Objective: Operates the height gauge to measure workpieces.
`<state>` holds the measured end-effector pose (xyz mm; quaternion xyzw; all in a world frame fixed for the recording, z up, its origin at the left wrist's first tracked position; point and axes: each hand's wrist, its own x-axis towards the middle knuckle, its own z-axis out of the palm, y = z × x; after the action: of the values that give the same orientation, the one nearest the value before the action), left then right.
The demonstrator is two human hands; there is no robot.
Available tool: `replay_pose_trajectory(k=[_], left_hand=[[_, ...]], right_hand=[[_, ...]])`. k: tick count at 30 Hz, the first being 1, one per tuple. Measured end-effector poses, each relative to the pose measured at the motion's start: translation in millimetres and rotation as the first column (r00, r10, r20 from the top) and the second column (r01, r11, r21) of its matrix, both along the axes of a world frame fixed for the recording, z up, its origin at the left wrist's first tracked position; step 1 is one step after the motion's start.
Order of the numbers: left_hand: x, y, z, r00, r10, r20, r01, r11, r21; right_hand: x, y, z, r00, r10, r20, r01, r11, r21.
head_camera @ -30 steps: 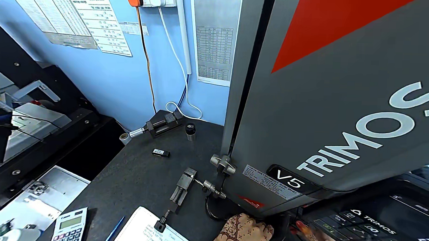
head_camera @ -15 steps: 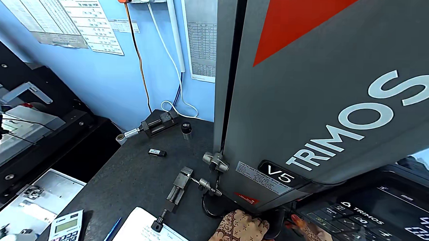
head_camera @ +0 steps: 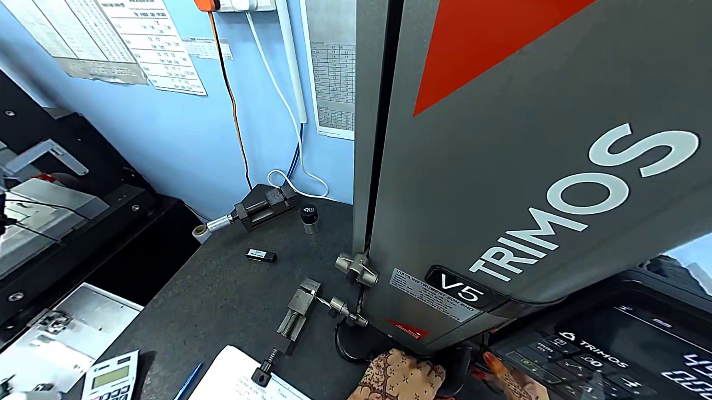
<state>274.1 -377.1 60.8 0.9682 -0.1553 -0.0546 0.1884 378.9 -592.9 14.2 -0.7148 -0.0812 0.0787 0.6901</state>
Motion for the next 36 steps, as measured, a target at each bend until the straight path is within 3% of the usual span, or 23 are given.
replay_pose_trajectory(k=[9, 12, 14, 17, 19, 21, 24, 28, 33, 36], left_hand=[[-1, -1, 3, 1.000, -0.004, -0.005, 0.004, 0.999, 0.035], [-1, -1, -25, 0.932, -0.001, 0.362, -0.026, 0.997, 0.069], [-2, -1, -22, 0.953, -0.004, 0.303, -0.013, 0.998, 0.055], [1, 1, 3, 0.999, -0.014, -0.051, 0.014, 1.000, 0.007], [1, 0, 6, 0.999, 0.030, -0.040, -0.029, 1.000, 0.009], [2, 1, 17, 0.979, 0.068, -0.194, -0.064, 0.998, 0.030], [-3, 4, -12, 0.993, 0.103, 0.065, -0.106, 0.994, 0.036], [-1, 6, 3, 0.986, 0.077, -0.145, -0.070, 0.996, 0.048], [-6, 3, -8, 0.987, 0.108, 0.120, -0.117, 0.991, 0.067], [-7, 3, -3, 0.991, 0.106, 0.079, -0.113, 0.990, 0.082]], right_hand=[[1, 2, -7, 0.995, -0.074, -0.067, 0.071, 0.996, -0.044], [1, 3, -5, 0.994, -0.079, -0.072, 0.076, 0.996, -0.053], [1, 3, -5, 0.993, -0.094, -0.075, 0.089, 0.994, -0.070], [5, 1, -8, 0.991, -0.106, -0.078, 0.099, 0.991, -0.088], [3, 3, 0, 0.991, -0.096, -0.091, 0.080, 0.983, -0.165], [2, 7, 5, 0.994, -0.107, -0.029, 0.095, 0.957, -0.275], [2, 10, 7, 0.992, -0.125, -0.025, 0.110, 0.941, -0.320], [5, 5, 1, 0.992, -0.087, -0.088, 0.067, 0.975, -0.213], [-6, 4, 2, 0.997, -0.058, 0.056, 0.066, 0.986, -0.154], [-23, 10, 10, 0.964, -0.154, 0.219, 0.205, 0.950, -0.234]])
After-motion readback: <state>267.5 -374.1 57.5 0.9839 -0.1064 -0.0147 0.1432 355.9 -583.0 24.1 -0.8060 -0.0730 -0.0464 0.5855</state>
